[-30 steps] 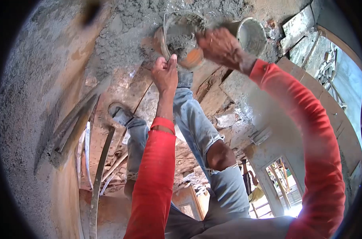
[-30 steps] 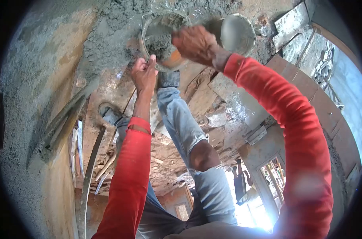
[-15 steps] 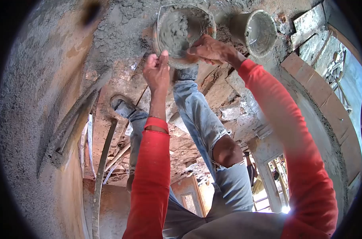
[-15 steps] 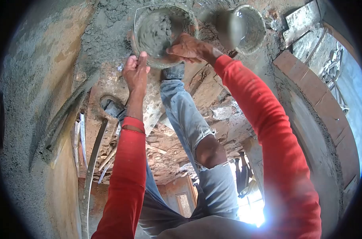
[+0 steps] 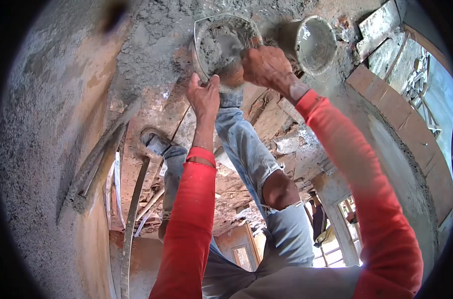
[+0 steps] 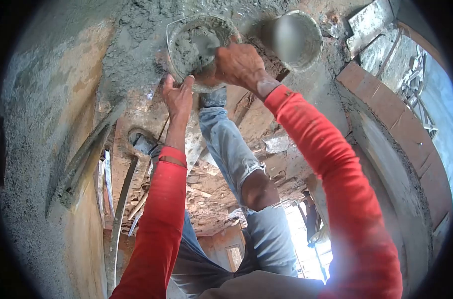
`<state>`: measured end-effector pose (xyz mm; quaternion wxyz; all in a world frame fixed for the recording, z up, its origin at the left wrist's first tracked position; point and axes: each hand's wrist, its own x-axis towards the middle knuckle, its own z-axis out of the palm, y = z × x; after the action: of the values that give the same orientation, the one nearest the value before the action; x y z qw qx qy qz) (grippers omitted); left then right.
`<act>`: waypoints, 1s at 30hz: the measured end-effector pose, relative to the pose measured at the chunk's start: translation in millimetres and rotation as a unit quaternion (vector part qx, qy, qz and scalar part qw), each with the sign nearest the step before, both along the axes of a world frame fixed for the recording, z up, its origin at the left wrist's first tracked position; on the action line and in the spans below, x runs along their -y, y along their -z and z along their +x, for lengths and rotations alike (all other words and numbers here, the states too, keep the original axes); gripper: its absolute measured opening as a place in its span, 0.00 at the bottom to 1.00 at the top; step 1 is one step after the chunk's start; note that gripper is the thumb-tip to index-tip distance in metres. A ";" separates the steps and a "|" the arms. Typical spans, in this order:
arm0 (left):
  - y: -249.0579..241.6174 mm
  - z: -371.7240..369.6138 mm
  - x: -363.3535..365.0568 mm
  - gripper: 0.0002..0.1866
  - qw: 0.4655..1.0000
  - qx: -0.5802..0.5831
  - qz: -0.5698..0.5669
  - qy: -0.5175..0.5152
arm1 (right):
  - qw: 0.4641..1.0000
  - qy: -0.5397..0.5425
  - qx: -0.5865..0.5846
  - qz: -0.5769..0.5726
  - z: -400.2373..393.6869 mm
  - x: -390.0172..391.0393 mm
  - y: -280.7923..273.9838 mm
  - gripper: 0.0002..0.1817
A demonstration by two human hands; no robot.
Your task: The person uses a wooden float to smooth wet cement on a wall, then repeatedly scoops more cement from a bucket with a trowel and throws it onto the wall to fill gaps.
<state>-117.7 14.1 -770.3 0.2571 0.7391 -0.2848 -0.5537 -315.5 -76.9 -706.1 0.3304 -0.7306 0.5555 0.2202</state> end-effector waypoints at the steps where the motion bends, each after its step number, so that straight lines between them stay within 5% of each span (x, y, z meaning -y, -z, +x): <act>1: -2.7 -3.0 4.9 0.20 1.000 0.003 -0.006 -0.006 | 0.999 0.027 -0.022 -0.008 -1.2 1.4 5.8 0.17; 5: -2.8 -16.6 13.8 0.17 0.998 -0.043 -0.030 -0.035 | 0.984 0.174 -0.012 0.034 -3.1 -19.9 47.7 0.20; 7: -6.2 -1.7 7.5 0.15 0.999 -0.043 -0.001 -0.023 | 0.951 0.295 0.094 0.004 -20.7 -36.8 44.5 0.25; 9: 1.3 8.4 5.6 0.15 1.000 -0.019 0.006 -0.010 | 0.813 0.508 0.276 -0.066 -96.2 -46.7 67.3 0.26; 11: 5.4 11.7 1.6 0.15 1.000 -0.011 0.001 -0.010 | 0.690 0.645 0.303 -0.129 -169.9 -37.5 62.0 0.26; 13: -1.1 10.0 3.7 0.15 1.000 -0.019 -0.012 -0.019 | 0.634 0.738 0.224 -0.059 -232.6 -28.8 90.6 0.26; 16: -1.5 27.8 -0.5 0.16 0.996 0.046 0.079 -0.018 | 0.573 0.773 0.245 0.121 -309.6 -40.8 174.0 0.23; 18: 2.7 43.0 -14.3 0.18 0.994 0.097 0.049 -0.015 | 0.558 0.786 0.259 0.069 -323.5 -45.1 203.5 0.27; 21: -13.4 30.4 -21.6 0.21 0.992 0.119 -0.017 -0.025 | 0.688 0.667 0.209 -0.194 -309.0 -60.0 237.1 0.21; 22: -19.9 29.9 -27.6 0.23 0.992 0.117 -0.032 -0.025 | 0.629 0.691 0.353 -0.047 -315.9 -61.3 231.6 0.20; 24: -35.2 15.7 -17.7 0.25 0.996 0.085 0.000 -0.033 | 0.430 0.633 0.597 0.241 -319.2 -33.9 184.3 0.18; 25: -43.0 -8.1 2.1 0.25 0.996 0.052 0.051 -0.042 | 0.446 0.631 0.590 0.235 -315.8 -40.6 171.6 0.27; 26: -45.6 -29.7 17.6 0.25 0.993 0.015 0.103 -0.052 | 0.503 0.455 0.655 0.333 -281.7 -19.9 122.6 0.29; 27: -41.1 -45.6 27.1 0.24 0.988 -0.048 0.119 -0.082 | 0.559 0.471 0.612 0.304 -240.3 -15.9 68.3 0.34; 28: -33.8 -60.2 38.4 0.24 0.979 -0.113 0.134 -0.109 | 0.547 0.491 0.590 0.333 -200.7 -16.4 40.3 0.40; 29: -25.1 -72.6 50.0 0.22 0.944 -0.198 0.181 -0.190 | 0.604 0.522 0.539 0.268 -149.1 -13.7 2.3 0.26; 30: -15.9 -82.6 60.7 0.21 0.894 -0.280 0.226 -0.266 | 0.855 0.263 0.438 0.092 -114.8 -10.1 -9.7 0.39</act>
<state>-200.3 -46.6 -754.4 0.2897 0.6396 0.1388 -0.6983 -430.3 -66.7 -696.5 0.6507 -0.5446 0.5020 -0.1672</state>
